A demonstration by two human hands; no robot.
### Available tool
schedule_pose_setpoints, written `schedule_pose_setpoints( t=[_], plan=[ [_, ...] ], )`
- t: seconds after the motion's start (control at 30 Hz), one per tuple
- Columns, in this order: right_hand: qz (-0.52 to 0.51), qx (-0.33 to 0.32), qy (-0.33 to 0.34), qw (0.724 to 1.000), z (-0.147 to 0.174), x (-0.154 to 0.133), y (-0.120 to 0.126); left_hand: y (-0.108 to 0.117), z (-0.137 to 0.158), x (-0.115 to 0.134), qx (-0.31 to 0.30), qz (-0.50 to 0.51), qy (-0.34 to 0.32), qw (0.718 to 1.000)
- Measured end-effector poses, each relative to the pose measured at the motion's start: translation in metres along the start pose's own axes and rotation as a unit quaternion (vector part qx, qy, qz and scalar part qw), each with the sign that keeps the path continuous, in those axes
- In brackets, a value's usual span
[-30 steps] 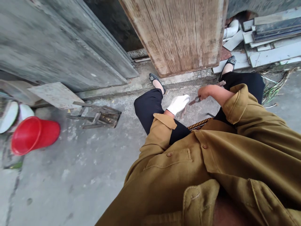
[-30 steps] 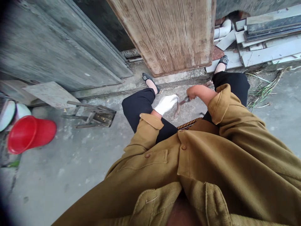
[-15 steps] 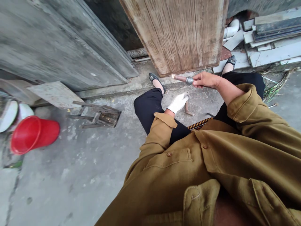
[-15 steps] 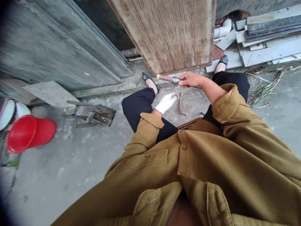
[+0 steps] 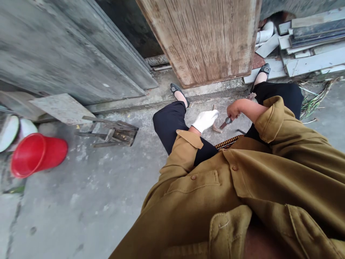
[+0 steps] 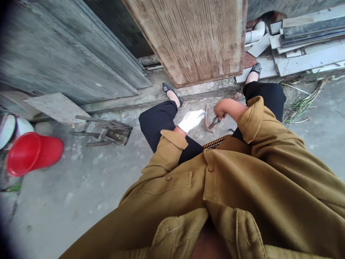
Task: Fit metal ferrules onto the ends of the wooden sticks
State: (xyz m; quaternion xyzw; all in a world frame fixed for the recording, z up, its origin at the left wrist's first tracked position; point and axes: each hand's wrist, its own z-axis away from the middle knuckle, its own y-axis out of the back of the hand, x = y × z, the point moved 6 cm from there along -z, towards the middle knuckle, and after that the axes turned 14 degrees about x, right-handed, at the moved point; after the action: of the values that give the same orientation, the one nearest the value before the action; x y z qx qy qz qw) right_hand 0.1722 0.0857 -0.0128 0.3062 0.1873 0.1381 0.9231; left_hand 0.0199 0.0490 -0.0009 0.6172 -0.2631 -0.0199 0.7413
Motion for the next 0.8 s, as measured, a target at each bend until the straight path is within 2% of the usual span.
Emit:
schedule_pose_setpoints(
  t=[0.07, 0.1, 0.17, 0.23, 0.27, 0.33, 0.4, 0.43, 0.47, 0.5, 0.57, 0.67, 0.73, 0.8],
  plan=[
    [-0.074, -0.075, 0.047, 0.993, 0.009, -0.012, -0.008, 0.004, -0.001, -0.007, 0.015, 0.007, 0.027, 0.999],
    [-0.119, -0.089, 0.078, 0.986, 0.015, -0.017, -0.006, 0.005, -0.002, -0.010, 0.022, 0.012, 0.043, 0.999],
    [-0.209, -0.066, 0.143, 0.965, 0.025, -0.020, 0.011, 0.004, -0.005, -0.017, 0.028, 0.020, 0.064, 0.997],
    [-0.276, 0.024, 0.172, 0.945, 0.034, -0.011, 0.036, 0.001, -0.008, -0.021, 0.025, 0.021, 0.076, 0.997],
    [-0.301, 0.080, 0.170, 0.935, 0.037, -0.004, 0.049, 0.000, -0.010, -0.023, 0.025, 0.021, 0.077, 0.996],
    [-0.367, 0.215, 0.133, 0.895, 0.040, 0.012, 0.070, -0.003, -0.013, -0.023, 0.030, 0.030, 0.074, 0.996],
    [-0.425, 0.315, 0.090, 0.844, 0.042, 0.021, 0.079, -0.006, -0.013, -0.020, 0.029, 0.048, 0.058, 0.997],
    [-0.441, 0.342, 0.073, 0.827, 0.041, 0.020, 0.079, -0.008, -0.012, -0.018, 0.021, 0.054, 0.046, 0.997],
    [-0.442, 0.355, 0.058, 0.822, 0.038, 0.018, 0.078, -0.010, -0.011, -0.015, 0.009, 0.056, 0.033, 0.998],
    [-0.427, 0.360, 0.042, 0.828, 0.034, 0.014, 0.075, -0.013, -0.010, -0.012, -0.004, 0.052, 0.020, 0.998],
    [-0.339, 0.360, 0.007, 0.869, 0.024, 0.008, 0.070, -0.018, -0.007, -0.008, -0.025, 0.032, -0.002, 0.999],
    [-0.112, 0.317, -0.026, 0.941, 0.010, 0.004, 0.061, -0.019, -0.004, -0.006, -0.026, -0.020, -0.018, 0.999],
    [-0.001, 0.238, -0.018, 0.971, 0.002, 0.004, 0.046, -0.019, -0.003, -0.005, -0.022, -0.046, -0.026, 0.998],
    [0.015, 0.118, 0.003, 0.993, -0.003, 0.001, 0.024, -0.020, -0.002, -0.004, -0.022, -0.053, -0.037, 0.998]
  ],
)
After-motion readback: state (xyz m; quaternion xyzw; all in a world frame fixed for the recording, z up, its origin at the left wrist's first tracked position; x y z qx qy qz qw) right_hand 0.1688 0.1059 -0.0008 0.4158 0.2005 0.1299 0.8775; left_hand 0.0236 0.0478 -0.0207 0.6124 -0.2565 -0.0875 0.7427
